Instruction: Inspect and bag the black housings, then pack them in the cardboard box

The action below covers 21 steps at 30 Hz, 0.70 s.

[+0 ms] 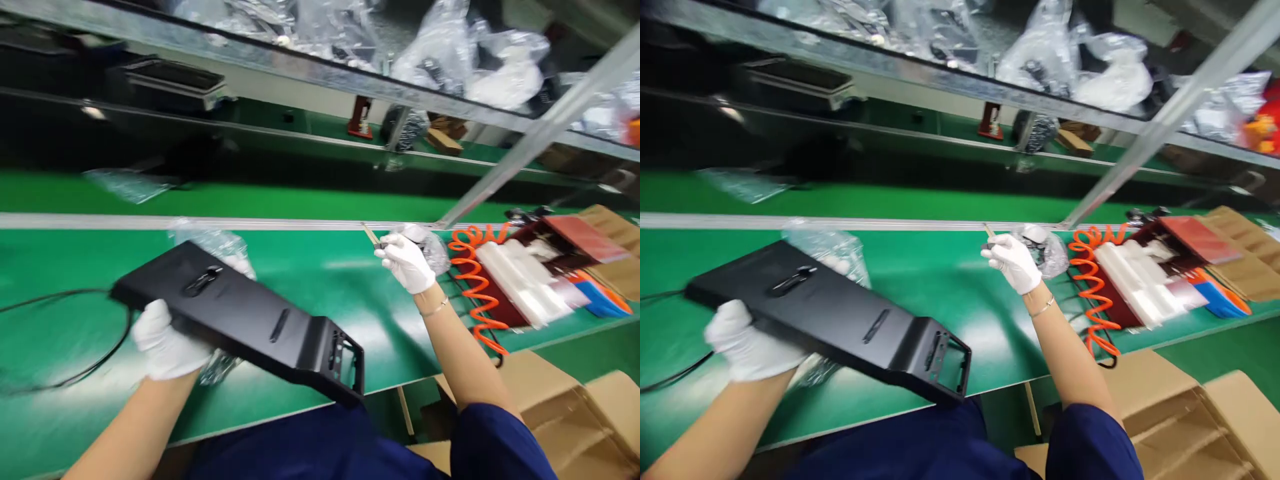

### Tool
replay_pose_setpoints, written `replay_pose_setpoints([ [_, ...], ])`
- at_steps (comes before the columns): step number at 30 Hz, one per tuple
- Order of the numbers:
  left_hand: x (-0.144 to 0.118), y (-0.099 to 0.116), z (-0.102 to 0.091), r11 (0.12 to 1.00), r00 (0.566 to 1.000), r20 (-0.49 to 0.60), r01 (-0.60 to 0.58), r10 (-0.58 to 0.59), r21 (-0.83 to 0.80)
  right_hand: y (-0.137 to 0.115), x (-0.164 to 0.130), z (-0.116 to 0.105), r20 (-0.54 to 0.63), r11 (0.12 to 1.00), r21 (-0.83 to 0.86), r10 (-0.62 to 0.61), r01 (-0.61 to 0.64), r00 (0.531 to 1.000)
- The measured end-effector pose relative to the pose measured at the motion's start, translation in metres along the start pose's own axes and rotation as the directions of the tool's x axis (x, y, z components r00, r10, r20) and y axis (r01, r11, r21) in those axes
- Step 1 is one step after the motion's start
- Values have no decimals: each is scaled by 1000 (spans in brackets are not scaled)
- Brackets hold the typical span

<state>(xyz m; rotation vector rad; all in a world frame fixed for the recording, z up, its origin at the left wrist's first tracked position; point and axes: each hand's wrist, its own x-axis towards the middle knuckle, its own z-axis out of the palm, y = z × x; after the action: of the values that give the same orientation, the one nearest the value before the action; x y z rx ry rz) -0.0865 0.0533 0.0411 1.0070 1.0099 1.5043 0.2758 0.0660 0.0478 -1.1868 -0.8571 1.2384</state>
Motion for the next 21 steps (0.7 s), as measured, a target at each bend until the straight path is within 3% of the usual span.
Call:
replay_pose_setpoints([
  [3,-7,-7,-1,940,984,105,167,-142,-299,5,-21,75,269,990,-42,144,-138,952],
  [5,-10,-12,-2,901,970,194,215,-150,-376,9,-33,118,436,978,-92,207,-185,876],
  [7,-11,-18,-1,879,962,238,229,-137,-418,16,-39,154,528,977,-107,213,-185,822],
  [9,-9,-24,-1,861,961,246,231,-128,-454,28,-38,180,526,987,-69,162,-148,835],
  [11,-1,-33,-1,833,965,219,240,-147,-499,43,-31,199,449,997,16,63,-78,891],
  [13,10,-42,-4,793,963,175,268,-205,-546,59,-18,210,358,996,90,-24,-9,933],
  [16,26,-51,-11,752,948,77,292,-308,-591,76,3,213,313,996,88,-53,27,948],
  [18,33,-52,-16,747,937,24,292,-348,-597,79,19,203,323,999,12,-36,34,946],
  [21,35,-47,-21,764,942,-60,228,-329,-604,76,42,170,327,976,-215,39,34,944],
])
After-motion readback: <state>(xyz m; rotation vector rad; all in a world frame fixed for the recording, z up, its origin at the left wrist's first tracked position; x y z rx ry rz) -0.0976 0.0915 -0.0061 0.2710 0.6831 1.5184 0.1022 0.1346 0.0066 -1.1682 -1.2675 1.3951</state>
